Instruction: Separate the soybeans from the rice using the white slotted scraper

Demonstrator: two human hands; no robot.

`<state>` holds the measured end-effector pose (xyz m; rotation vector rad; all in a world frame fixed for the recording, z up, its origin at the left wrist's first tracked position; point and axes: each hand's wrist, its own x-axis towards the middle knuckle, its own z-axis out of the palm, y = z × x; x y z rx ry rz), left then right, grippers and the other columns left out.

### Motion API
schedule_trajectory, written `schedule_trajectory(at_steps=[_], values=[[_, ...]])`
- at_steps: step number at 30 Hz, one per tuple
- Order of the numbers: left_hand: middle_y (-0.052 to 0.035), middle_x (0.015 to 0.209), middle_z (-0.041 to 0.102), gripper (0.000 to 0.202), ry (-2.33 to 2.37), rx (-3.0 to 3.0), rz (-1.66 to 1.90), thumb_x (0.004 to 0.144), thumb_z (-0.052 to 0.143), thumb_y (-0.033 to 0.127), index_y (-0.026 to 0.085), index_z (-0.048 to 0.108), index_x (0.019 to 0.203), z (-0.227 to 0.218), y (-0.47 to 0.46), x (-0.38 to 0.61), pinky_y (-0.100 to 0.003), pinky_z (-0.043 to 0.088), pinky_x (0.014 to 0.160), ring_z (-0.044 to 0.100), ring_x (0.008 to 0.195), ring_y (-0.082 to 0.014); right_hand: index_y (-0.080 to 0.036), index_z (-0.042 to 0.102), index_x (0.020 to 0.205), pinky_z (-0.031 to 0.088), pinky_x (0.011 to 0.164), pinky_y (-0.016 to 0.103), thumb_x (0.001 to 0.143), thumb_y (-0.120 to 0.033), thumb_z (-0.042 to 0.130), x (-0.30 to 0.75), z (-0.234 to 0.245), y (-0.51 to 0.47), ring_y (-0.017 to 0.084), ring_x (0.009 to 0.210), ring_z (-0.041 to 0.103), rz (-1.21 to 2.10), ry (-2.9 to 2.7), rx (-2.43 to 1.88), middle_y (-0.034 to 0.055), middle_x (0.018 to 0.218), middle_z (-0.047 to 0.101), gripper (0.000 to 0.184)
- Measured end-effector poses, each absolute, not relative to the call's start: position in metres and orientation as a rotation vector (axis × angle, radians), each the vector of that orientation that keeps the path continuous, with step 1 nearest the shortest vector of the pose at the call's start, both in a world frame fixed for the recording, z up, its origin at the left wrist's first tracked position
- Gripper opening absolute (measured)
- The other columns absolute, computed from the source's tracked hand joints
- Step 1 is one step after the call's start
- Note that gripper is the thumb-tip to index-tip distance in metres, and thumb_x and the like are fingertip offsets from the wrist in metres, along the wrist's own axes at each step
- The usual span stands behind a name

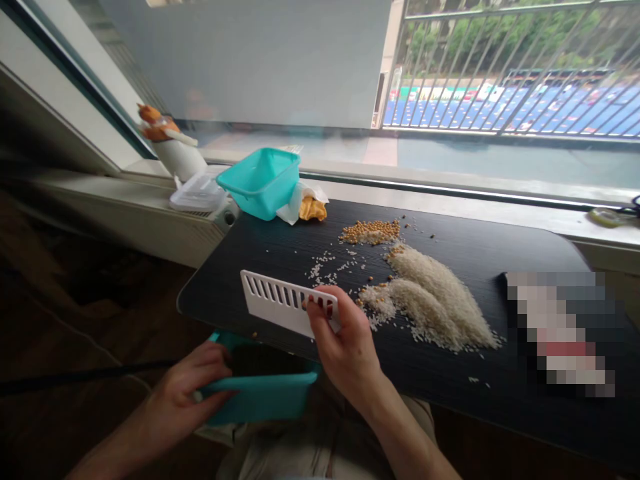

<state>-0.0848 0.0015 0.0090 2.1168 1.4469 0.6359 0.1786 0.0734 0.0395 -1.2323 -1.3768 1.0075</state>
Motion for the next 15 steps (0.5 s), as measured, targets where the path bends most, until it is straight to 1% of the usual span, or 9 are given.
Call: schedule_trajectory(at_steps=[1,3,5,6,8,11,13,15], values=[[-0.003,0.078,0.066,0.018,1.468,2.121,0.632,0.088,0.062,0.015,0.021,0.071,0.074,0.01,0.0,-0.088,-0.028,0.055,0.073,0.065,0.082,-0.0205,-0.021,0.068,0.088,0.045,0.053,0.022,0.088,-0.038,0.063,0.175,0.039,0.074,0.013,0.058,0.053,1.014,-1.422,-1.21,-0.0006,0.068,0.064,0.018],[-0.0035,0.083,0.067,0.017,1.496,2.13,0.655,0.088,0.062,0.016,0.021,0.072,0.074,0.012,-0.003,-0.092,-0.027,0.056,0.073,0.066,0.083,-0.0204,-0.021,0.069,0.087,0.046,0.053,0.022,0.09,-0.039,0.062,0.174,0.04,0.068,0.013,0.059,0.054,1.083,-1.471,-1.182,0.0,0.069,0.064,0.019],[-0.0048,0.089,0.069,0.015,1.499,2.13,0.687,0.086,0.064,0.016,0.021,0.072,0.075,0.014,-0.006,-0.091,-0.026,0.057,0.075,0.068,0.086,-0.0205,-0.022,0.07,0.089,0.047,0.054,0.022,0.091,-0.041,0.063,0.184,0.044,0.057,0.014,0.06,0.058,1.172,-1.439,-1.182,0.0012,0.073,0.067,0.021],[-0.0051,0.091,0.07,0.015,1.487,2.124,0.694,0.085,0.063,0.014,0.021,0.071,0.075,0.014,-0.007,-0.088,-0.026,0.057,0.076,0.068,0.087,-0.0205,-0.023,0.071,0.092,0.049,0.056,0.023,0.09,-0.042,0.064,0.192,0.046,0.05,0.015,0.063,0.06,1.192,-1.381,-1.204,0.002,0.078,0.07,0.021],[-0.0051,0.089,0.069,0.016,1.432,2.111,0.689,0.084,0.061,0.01,0.021,0.07,0.074,0.015,-0.008,-0.078,-0.026,0.056,0.078,0.068,0.09,-0.0209,-0.025,0.073,0.094,0.053,0.06,0.023,0.087,-0.043,0.07,0.212,0.053,0.037,0.017,0.068,0.065,1.103,-1.181,-1.281,0.002,0.083,0.074,0.019],[-0.0051,0.086,0.068,0.019,1.326,2.105,0.668,0.082,0.058,0.005,0.019,0.067,0.073,0.015,-0.005,-0.056,-0.028,0.055,0.081,0.067,0.092,-0.0216,-0.029,0.075,0.093,0.056,0.067,0.023,0.082,-0.042,0.075,0.244,0.061,0.022,0.018,0.074,0.068,0.853,-0.957,-1.457,-0.0006,0.084,0.076,0.017],[-0.0049,0.084,0.067,0.019,1.252,2.11,0.666,0.081,0.058,0.003,0.019,0.066,0.072,0.015,-0.002,-0.039,-0.031,0.054,0.083,0.066,0.09,-0.0215,-0.03,0.075,0.092,0.057,0.068,0.024,0.08,-0.043,0.077,0.261,0.063,0.017,0.019,0.074,0.069,0.746,-0.901,-1.543,-0.0016,0.083,0.077,0.018],[-0.0047,0.083,0.066,0.019,1.193,2.09,0.644,0.079,0.059,0.002,0.018,0.066,0.07,0.015,0.0,-0.023,-0.03,0.054,0.08,0.066,0.087,-0.021,-0.029,0.075,0.092,0.057,0.065,0.025,0.079,-0.045,0.077,0.273,0.062,0.014,0.019,0.071,0.069,0.714,-0.887,-1.593,-0.0016,0.081,0.076,0.02]])
